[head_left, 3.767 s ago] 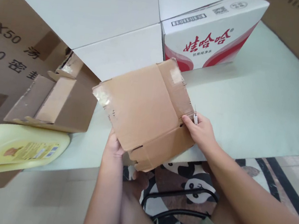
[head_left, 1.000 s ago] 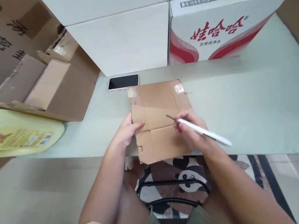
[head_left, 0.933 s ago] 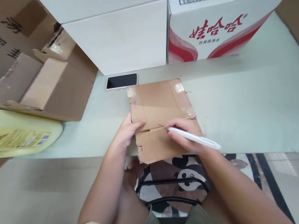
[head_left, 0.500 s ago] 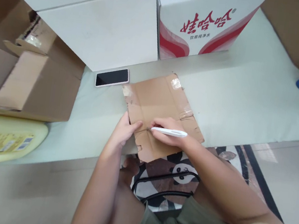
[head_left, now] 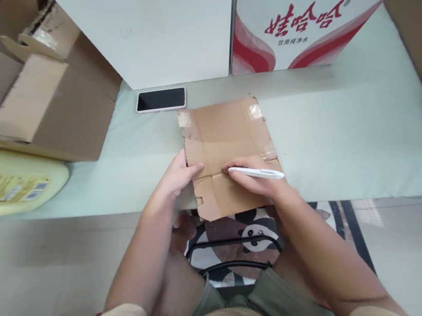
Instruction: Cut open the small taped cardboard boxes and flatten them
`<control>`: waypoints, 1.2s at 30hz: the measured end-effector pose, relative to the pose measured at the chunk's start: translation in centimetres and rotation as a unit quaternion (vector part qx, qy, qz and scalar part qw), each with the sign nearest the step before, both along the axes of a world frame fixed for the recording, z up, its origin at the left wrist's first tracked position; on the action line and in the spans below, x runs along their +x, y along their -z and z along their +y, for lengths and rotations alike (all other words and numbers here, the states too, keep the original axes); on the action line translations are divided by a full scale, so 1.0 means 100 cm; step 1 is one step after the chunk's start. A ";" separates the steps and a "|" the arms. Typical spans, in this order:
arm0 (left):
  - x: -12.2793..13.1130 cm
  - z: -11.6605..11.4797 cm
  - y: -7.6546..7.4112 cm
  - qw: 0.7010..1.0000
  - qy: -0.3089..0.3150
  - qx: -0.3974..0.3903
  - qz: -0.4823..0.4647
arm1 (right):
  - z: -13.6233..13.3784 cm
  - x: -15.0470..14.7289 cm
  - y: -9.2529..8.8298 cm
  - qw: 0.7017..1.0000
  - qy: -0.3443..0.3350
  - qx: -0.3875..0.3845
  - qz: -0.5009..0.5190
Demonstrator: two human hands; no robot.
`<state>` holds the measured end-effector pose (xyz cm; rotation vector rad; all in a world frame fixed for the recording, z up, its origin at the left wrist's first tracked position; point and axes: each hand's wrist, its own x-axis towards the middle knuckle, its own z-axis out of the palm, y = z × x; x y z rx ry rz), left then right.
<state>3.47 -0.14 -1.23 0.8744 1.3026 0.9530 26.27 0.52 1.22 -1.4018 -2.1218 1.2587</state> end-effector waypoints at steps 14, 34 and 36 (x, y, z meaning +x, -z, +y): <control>-0.005 0.005 0.001 0.997 -0.073 -0.002 -0.036 | -0.009 0.109 0.032 0.937 0.319 0.142 -0.005; 0.035 -0.005 -0.009 0.962 -0.136 0.113 -0.210 | -0.029 0.046 0.039 0.916 0.300 0.019 0.264; 0.039 -0.005 -0.007 0.967 -0.125 0.089 -0.203 | -0.028 0.040 0.033 0.886 0.350 -0.012 0.303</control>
